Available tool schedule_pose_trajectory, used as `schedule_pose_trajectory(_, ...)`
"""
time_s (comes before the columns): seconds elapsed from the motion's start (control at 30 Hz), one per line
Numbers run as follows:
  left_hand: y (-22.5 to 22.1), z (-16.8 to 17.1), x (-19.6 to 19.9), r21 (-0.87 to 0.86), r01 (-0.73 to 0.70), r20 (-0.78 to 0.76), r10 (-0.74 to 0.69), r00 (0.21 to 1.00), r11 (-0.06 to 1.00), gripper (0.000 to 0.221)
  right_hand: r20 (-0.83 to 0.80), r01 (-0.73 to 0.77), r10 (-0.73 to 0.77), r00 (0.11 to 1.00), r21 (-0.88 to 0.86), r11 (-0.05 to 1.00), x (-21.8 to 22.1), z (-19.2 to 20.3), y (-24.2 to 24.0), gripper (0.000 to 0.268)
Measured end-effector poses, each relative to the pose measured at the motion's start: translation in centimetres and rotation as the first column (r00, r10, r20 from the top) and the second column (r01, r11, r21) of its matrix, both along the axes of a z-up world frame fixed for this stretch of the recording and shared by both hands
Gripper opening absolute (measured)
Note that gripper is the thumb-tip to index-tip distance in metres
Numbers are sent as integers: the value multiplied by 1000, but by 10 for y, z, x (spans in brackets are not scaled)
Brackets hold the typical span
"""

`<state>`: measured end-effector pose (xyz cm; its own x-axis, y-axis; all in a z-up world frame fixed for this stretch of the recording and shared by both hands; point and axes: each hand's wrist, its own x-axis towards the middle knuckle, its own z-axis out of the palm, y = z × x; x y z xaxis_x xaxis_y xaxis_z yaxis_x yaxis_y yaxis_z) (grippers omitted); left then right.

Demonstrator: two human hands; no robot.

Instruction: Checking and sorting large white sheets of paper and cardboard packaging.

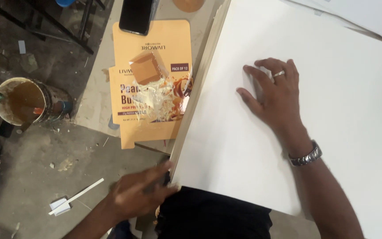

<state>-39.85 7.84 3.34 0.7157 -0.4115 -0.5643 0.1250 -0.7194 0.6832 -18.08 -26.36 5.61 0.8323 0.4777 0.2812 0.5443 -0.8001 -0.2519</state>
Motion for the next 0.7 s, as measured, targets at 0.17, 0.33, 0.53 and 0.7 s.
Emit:
schedule_pose_trajectory(0.17, -5, 34, 33, -222, 210, 779, 43, 626, 952, 44, 69, -20, 20, 997, 11, 1000, -2, -6, -3, 40)
schedule_pose_trajectory(0.33, -19, 49, 24, -311, 357, 821, 59, 568, 881, 39, 33, 24, -24, 999, 21, 999, -14, 2, 2, 34)
schedule_pose_trajectory(0.53, -111, 65, 30, -67, 100, 865, 7, 502, 993, 39, -90, -42, 35, 995, -78, 996, -42, 16, -4, 46)
schedule_pose_trajectory(0.7, -145, 44, 26, 283, 92, 808, -289, 514, 955, 58, -298, -108, 134, 945, 102, 989, -74, -5, -44, 41)
